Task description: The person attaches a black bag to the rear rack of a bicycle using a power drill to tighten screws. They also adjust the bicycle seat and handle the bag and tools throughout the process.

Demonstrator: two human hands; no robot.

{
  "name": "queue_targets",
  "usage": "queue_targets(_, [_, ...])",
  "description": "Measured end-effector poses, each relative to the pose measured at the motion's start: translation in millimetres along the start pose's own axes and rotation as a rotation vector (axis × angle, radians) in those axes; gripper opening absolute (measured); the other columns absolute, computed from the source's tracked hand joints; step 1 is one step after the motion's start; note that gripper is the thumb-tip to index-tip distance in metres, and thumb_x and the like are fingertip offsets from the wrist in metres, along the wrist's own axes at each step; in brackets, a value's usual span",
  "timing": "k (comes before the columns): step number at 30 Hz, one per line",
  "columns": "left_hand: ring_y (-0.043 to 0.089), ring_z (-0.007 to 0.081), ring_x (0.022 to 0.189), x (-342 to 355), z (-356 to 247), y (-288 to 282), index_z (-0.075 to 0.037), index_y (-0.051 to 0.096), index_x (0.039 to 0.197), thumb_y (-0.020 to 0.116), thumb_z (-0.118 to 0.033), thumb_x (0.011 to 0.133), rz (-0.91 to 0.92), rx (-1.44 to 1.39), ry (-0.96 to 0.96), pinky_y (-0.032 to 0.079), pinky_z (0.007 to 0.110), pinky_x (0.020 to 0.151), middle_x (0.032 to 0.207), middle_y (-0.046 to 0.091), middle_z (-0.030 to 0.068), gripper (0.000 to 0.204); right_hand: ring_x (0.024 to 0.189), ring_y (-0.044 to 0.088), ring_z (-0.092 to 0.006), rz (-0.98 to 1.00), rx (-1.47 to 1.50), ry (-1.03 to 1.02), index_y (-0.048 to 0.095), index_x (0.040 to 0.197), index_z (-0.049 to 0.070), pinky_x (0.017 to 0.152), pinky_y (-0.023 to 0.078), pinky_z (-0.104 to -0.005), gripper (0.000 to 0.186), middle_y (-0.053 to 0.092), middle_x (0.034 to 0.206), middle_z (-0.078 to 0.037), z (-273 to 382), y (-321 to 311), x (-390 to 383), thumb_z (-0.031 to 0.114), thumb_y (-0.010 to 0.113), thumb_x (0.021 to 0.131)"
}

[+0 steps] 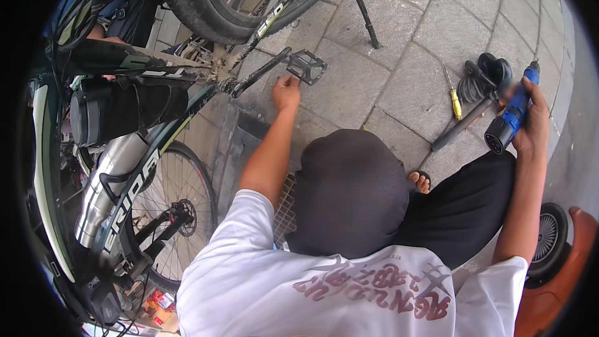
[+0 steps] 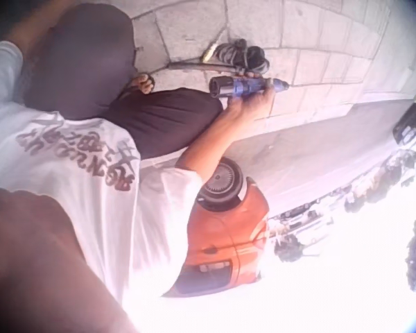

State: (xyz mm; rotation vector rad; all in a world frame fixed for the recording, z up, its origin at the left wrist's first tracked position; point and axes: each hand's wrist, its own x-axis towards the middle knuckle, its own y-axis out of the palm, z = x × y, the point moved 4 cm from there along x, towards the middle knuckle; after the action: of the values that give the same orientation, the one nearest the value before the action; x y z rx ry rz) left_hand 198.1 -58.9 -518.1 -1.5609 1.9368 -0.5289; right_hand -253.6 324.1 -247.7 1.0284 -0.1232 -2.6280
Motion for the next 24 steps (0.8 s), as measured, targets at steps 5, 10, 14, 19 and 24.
queue_targets(5, [0.073,0.0306,0.093,73.4,9.8,8.7,-0.007,0.078,0.113,0.077,-0.018,0.093,-0.038,0.362,0.219,0.056,0.037,0.084,0.105,0.077,0.0128,0.023,0.061,0.066,-0.0200,-0.082,-0.039,-0.050,0.059,0.101,0.008,0.059,0.062,-0.0354,0.026,0.065,0.078,-0.008,6.0,14.1,-15.9,0.031,0.070,0.098])
queue_targets(10, [0.067,0.0301,0.104,90.8,-61.5,32.3,-0.011,0.080,0.112,0.079,-0.035,0.091,-0.018,0.343,0.431,0.053,0.043,0.094,0.108,0.072,0.0116,0.032,0.059,0.065,-0.0186,-0.211,-0.052,-0.024,0.060,0.104,0.008,0.053,0.061,-0.0348,0.028,0.065,0.079,-0.007,9.6,-4.4,-42.0,0.033,0.071,0.097])
queue_targets(14, [0.068,0.0303,0.100,98.8,-75.8,46.5,-0.009,0.081,0.108,0.081,-0.044,0.088,0.023,0.290,0.398,0.054,0.045,0.090,0.104,0.072,0.0111,0.040,0.065,0.067,-0.0180,-0.240,-0.015,-0.031,0.060,0.104,0.007,0.056,0.062,-0.0352,0.025,0.065,0.082,-0.006,12.4,-0.7,-58.5,0.029,0.072,0.097])
queue_targets(19, [0.069,0.0310,0.092,105.3,-89.9,55.7,-0.007,0.080,0.100,0.082,-0.041,0.088,0.006,0.282,0.363,0.055,0.046,0.083,0.099,0.071,0.0125,0.036,0.068,0.067,-0.0183,-0.263,0.046,-0.051,0.059,0.105,0.007,0.059,0.062,-0.0381,0.024,0.064,0.082,-0.007,11.7,14.5,-66.5,0.027,0.072,0.097])
queue_targets(24, [0.068,0.0375,0.094,111.6,-83.0,63.4,-0.004,0.076,0.102,0.073,-0.033,0.095,-0.007,0.349,0.465,0.054,0.048,0.084,0.101,0.070,0.0172,0.029,0.070,0.068,-0.0177,-0.225,0.024,-0.072,0.059,0.113,0.005,0.060,0.062,-0.0384,0.031,0.065,0.087,-0.007,6.6,17.2,-68.4,0.029,0.072,0.097])
